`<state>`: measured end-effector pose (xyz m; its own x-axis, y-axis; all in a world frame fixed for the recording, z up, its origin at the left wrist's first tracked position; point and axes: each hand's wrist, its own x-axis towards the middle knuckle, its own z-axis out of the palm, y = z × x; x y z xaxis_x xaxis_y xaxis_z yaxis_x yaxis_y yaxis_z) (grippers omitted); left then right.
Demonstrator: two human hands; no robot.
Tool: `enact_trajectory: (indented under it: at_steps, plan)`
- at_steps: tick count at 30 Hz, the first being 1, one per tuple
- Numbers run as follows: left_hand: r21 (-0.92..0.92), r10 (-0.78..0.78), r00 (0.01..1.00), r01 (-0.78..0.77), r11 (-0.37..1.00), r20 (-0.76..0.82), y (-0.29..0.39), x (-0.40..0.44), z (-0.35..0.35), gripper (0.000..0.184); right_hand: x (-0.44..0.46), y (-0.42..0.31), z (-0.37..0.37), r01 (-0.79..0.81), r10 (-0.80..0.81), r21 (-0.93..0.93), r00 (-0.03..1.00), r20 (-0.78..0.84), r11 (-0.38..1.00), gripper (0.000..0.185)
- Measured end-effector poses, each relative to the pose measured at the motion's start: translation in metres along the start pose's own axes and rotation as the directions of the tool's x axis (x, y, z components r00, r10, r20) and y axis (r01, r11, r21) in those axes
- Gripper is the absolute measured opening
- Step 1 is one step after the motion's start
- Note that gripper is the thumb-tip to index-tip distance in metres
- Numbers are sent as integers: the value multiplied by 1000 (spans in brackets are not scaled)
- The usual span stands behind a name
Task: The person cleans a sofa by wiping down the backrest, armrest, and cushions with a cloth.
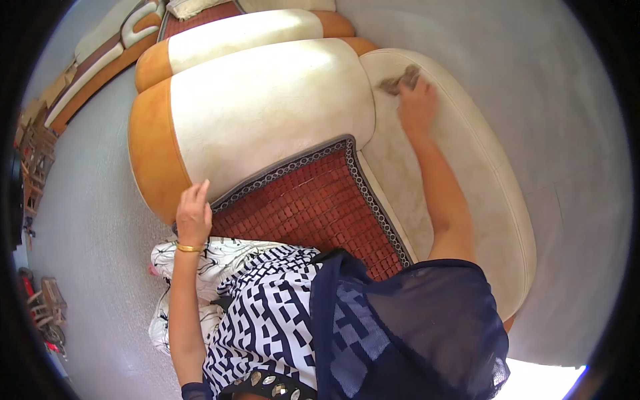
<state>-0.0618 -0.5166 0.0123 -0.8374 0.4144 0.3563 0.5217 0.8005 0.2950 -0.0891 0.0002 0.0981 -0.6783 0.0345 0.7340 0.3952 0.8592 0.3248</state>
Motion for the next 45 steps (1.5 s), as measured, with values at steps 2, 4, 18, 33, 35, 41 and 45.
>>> enact_trajectory:
  at_steps: [2,4,18,33,35,41,45]
  plan:
    - [117,123,987,-111,987,-102,-6,29,-7,53,40,32,-26,-34,28,-38,988,-155,999,18]
    - [148,163,981,-147,978,-105,-6,57,-13,55,62,58,-48,-118,94,-112,976,-198,987,17]
    - [354,99,994,-79,932,-40,-15,143,30,63,38,154,-61,-402,494,-288,695,522,869,42]
    - [354,43,998,-27,935,-40,-10,142,29,61,152,70,64,-282,251,-68,686,683,957,40]
    - [353,32,999,-18,936,-36,-10,142,29,61,158,65,80,-254,254,-100,699,669,962,40]
    - [343,13,1000,-6,939,-18,-8,144,26,61,188,53,139,-165,124,-24,624,771,986,40]
    - [330,6,1000,-1,944,-14,-8,145,26,61,205,0,137,-142,138,-71,546,827,987,39]
